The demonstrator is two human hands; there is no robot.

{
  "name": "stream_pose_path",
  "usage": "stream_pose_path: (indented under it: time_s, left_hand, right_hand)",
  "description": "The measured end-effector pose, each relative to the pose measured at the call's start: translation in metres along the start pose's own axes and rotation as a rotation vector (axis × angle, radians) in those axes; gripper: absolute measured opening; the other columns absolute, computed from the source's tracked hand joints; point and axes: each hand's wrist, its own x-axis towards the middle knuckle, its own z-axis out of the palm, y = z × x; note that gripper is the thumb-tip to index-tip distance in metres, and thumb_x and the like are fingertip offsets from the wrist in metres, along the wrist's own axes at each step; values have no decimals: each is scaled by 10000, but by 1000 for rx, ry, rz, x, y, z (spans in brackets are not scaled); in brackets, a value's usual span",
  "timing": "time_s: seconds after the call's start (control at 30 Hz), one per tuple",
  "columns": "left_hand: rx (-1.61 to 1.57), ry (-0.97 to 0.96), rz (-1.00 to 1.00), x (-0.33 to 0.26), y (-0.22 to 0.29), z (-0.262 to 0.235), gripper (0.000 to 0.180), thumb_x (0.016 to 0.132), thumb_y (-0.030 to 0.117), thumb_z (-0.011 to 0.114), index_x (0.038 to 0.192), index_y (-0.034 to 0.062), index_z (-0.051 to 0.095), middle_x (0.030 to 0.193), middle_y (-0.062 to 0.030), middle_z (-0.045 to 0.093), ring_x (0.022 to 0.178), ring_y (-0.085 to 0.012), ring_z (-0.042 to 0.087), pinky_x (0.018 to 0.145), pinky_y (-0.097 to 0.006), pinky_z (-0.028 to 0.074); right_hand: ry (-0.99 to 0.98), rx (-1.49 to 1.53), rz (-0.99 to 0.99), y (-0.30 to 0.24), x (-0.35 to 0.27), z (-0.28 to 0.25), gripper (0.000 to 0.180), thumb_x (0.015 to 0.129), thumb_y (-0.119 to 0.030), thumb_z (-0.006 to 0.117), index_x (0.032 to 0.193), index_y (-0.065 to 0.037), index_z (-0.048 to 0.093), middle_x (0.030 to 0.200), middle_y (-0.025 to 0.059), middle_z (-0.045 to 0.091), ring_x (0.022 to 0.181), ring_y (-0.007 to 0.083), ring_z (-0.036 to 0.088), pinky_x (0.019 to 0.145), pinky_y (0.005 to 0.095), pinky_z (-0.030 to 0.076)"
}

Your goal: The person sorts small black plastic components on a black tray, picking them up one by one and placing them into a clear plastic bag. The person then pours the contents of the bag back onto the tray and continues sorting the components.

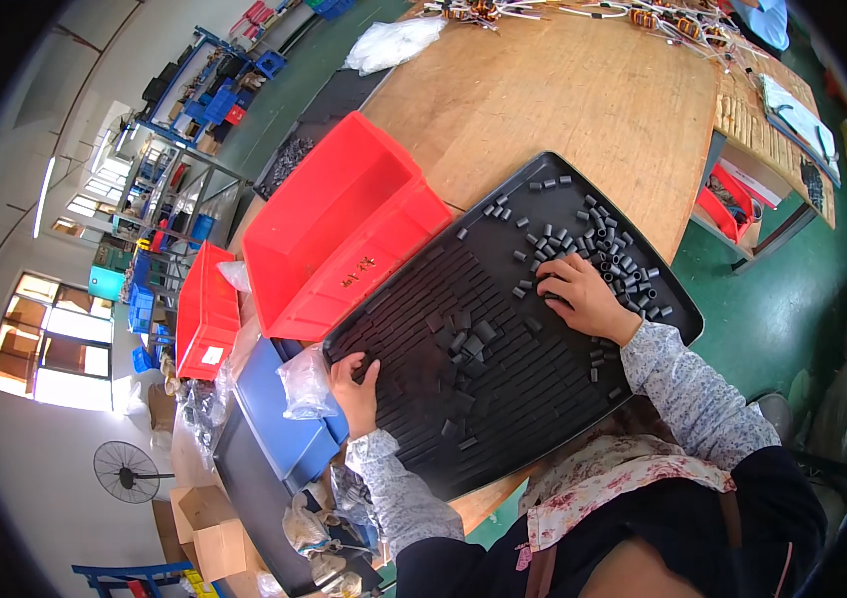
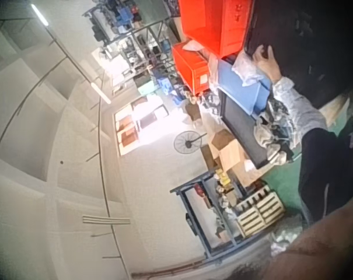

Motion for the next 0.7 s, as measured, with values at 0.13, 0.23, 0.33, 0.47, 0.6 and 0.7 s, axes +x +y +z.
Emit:
stream_pose_path:
  time_s: [0.13,0.23,0.33,0.47,0.6,0.7]
  left_hand:
    - [-149,-151,-209,3,-33,9,266,746,-2,744,999,22,669,941,-104,638,855,-191,618,732,-310,518]
    - [-104,-163,-24,10,-51,9,339,739,-59,712,1062,30,662,973,-105,642,898,-196,634,748,-301,534]
    - [-156,-5,11,14,-54,15,373,720,-89,701,1067,44,673,1006,-100,649,951,-215,644,797,-317,538]
    - [-53,-91,36,11,-25,11,252,722,-65,704,949,44,715,1022,-99,658,991,-262,638,820,-344,530]
    - [137,-38,194,5,-21,14,220,743,5,698,958,44,724,1000,-119,688,954,-319,631,940,-404,466]
    - [259,-112,197,0,-26,11,251,823,61,653,1067,67,713,1122,-123,678,1083,-328,612,1001,-453,424]
  right_hand:
    - [8,4,-4,0,1,-1,260,712,-32,731,942,-81,620,1139,41,570,1032,276,524,887,396,446]
    - [-5,5,8,-1,0,-2,256,711,-31,732,939,-79,624,1141,40,571,1027,277,526,891,395,448]
    - [8,19,-6,-1,1,0,252,711,-32,731,935,-79,625,1141,40,572,1022,279,527,890,392,448]
    - [12,9,-6,3,-2,0,251,709,-31,730,932,-77,625,1133,42,573,1014,280,528,889,389,449]
    - [-1,7,7,1,0,-1,256,705,-29,732,933,-79,626,1132,40,577,1017,277,531,883,391,452]
    - [7,18,1,3,-2,0,258,704,-29,732,934,-83,627,1134,37,578,1019,273,531,879,391,452]
